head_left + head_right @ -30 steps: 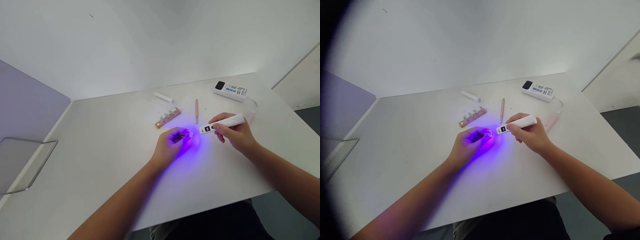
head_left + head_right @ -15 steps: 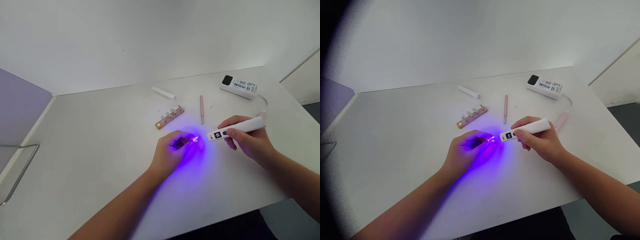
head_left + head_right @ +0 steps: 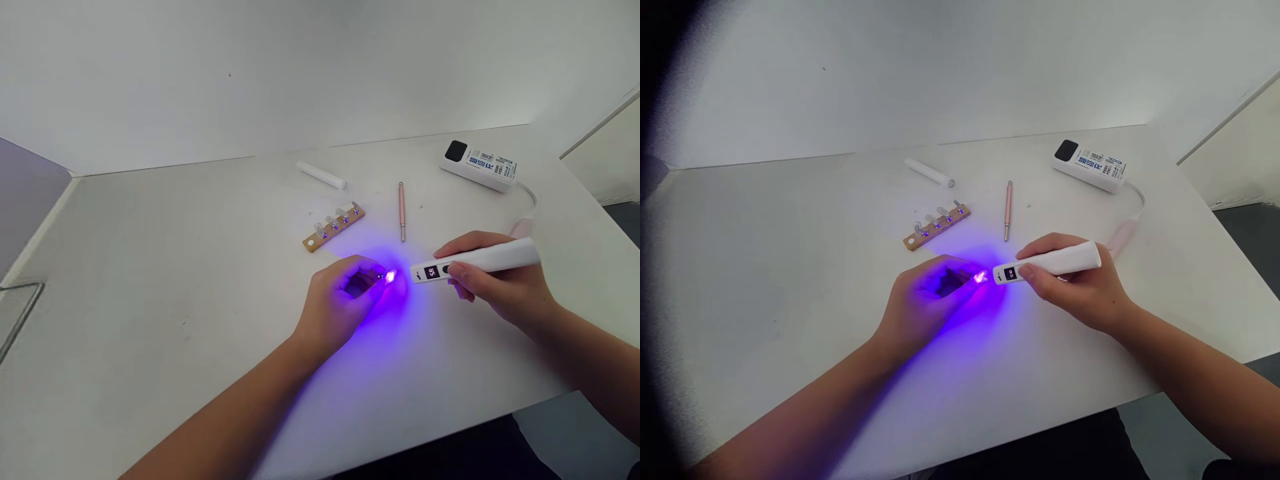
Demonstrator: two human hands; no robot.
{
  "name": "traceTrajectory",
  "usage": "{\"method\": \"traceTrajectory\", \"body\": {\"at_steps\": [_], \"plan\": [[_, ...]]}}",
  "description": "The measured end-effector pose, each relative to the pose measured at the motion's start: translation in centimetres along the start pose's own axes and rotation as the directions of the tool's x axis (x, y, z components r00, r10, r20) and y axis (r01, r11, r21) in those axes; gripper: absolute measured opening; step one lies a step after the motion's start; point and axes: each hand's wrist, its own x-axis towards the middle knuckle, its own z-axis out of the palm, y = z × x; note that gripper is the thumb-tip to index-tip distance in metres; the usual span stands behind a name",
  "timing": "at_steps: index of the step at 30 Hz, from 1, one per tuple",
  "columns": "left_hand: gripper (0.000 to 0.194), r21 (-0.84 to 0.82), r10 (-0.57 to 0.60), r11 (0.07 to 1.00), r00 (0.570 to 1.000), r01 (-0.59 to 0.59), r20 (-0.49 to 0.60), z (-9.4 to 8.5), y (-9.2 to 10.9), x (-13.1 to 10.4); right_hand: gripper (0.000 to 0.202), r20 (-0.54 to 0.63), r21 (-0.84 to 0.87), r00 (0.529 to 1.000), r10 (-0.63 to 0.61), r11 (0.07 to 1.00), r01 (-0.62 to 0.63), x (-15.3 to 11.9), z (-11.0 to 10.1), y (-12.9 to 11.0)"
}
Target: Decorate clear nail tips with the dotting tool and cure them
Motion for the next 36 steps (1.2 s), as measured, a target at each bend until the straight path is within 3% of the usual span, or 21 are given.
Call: {"method": "traceTrajectory", "body": {"at_steps": [17, 24, 30, 36], "plan": [[0.008, 0.066, 0.112, 0.992, 0.994, -0.112, 0.001, -0.14, -0.39, -0.13, 0.003, -0.002, 0.01, 1.0, 0.03, 0.999, -0.03, 0.06, -0.07, 0.31], [0.015, 0.026, 0.089, 0.996, 0.996, -0.089, 0.023, -0.03, -0.42, -0.26, 0.002, 0.006, 0.033, 1.0, 0.022, 0.999, -0.022, 0.14, -0.14, 0.27], [0.014, 0.094, 0.164, 0.981, 0.986, -0.167, 0.03, -0.15, -0.41, -0.16, 0.003, 0.016, 0.05, 1.0, 0.025, 0.998, -0.025, 0.1, -0.15, 0.33], [0.013, 0.067, 0.154, 0.986, 0.988, -0.155, 0.01, -0.08, -0.58, -0.22, 0.003, 0.015, 0.064, 1.0, 0.02, 0.998, -0.02, 0.12, -0.34, 0.55]]}}
